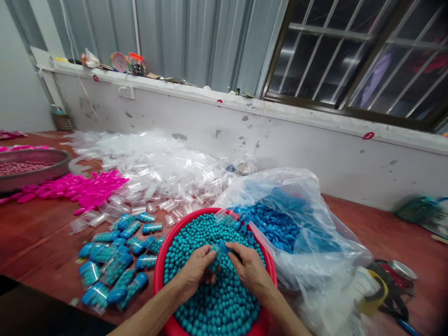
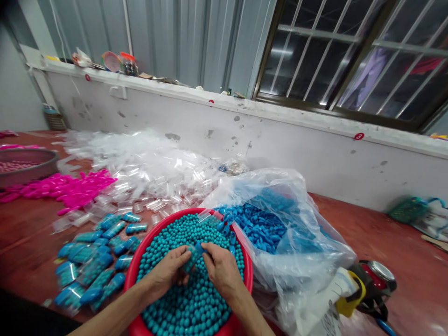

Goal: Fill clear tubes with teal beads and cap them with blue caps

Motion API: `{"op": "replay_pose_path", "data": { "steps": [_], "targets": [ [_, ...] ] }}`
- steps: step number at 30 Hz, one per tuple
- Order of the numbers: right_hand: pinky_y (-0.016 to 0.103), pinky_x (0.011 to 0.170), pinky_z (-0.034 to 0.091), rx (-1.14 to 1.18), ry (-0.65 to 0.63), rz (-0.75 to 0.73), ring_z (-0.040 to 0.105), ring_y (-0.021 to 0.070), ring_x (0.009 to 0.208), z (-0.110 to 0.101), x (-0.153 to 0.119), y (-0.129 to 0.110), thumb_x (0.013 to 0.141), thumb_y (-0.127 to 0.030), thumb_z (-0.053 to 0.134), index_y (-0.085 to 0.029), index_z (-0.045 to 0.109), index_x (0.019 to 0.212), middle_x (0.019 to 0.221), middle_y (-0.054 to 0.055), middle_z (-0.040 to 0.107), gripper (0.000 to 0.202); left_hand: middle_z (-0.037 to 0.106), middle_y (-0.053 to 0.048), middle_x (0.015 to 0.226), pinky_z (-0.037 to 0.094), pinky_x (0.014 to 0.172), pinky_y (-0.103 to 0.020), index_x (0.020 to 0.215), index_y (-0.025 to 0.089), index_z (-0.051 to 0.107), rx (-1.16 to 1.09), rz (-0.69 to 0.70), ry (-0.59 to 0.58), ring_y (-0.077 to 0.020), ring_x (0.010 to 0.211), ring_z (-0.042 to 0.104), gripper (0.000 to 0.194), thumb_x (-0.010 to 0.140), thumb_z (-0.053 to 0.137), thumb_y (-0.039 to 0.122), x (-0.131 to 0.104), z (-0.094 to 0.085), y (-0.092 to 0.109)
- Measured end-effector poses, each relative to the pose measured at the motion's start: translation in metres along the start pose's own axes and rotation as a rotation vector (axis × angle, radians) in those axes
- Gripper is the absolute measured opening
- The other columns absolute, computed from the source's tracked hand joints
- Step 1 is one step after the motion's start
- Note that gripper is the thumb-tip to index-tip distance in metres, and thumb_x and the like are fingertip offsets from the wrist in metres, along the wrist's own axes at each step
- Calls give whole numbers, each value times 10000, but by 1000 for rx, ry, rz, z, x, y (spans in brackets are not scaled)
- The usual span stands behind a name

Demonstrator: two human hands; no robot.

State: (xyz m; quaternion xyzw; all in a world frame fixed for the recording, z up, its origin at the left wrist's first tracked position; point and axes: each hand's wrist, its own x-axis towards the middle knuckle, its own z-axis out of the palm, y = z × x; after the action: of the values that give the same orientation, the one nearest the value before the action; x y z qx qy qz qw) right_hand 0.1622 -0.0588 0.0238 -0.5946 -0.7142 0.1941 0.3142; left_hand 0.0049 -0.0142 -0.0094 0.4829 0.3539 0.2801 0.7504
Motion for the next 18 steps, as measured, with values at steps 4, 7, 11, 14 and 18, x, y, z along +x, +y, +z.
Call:
{"op": "replay_pose_path", "data": {
  "steps": [4,7,11,14,18],
  "targets": [
    [294,799,426,-193,-143,9,604,200,883,-12,-7,9,810,-207,448,-246,643,979,935,37,674,261,541,44,575,199,330,-157,742,171,417,96,-11,89,-42,336,444,349,702,495,509,2,-6,-1],
    [294,795,432,-100,-57,62,600,198,893,-15,-6,8,813,-219,444,-221,618,1032,966,46,666,280,536,50,585,204,324,-154,800,172,436,158,-6,86,-42,342,437,346,708,479,502,2,-6,0],
    [288,788,447,84,25,48,603,180,875,-6,2,1,817,-229,441,-212,615,1049,968,42,665,291,509,61,572,262,337,-157,844,171,458,226,36,66,-49,362,431,338,703,491,476,2,-3,-1],
    [296,811,440,104,-66,6,601,185,893,-5,3,4,795,-211,469,-215,643,1003,968,36,669,271,483,66,565,297,346,-165,834,169,463,252,64,41,-57,380,437,311,702,493,449,1,-4,-2],
    [307,794,429,-8,-154,37,599,201,867,-21,-1,12,781,-213,485,-229,657,961,929,32,675,250,500,56,574,273,325,-167,811,168,466,305,26,87,-58,358,434,289,712,473,439,0,-7,-2]
  ]
}}
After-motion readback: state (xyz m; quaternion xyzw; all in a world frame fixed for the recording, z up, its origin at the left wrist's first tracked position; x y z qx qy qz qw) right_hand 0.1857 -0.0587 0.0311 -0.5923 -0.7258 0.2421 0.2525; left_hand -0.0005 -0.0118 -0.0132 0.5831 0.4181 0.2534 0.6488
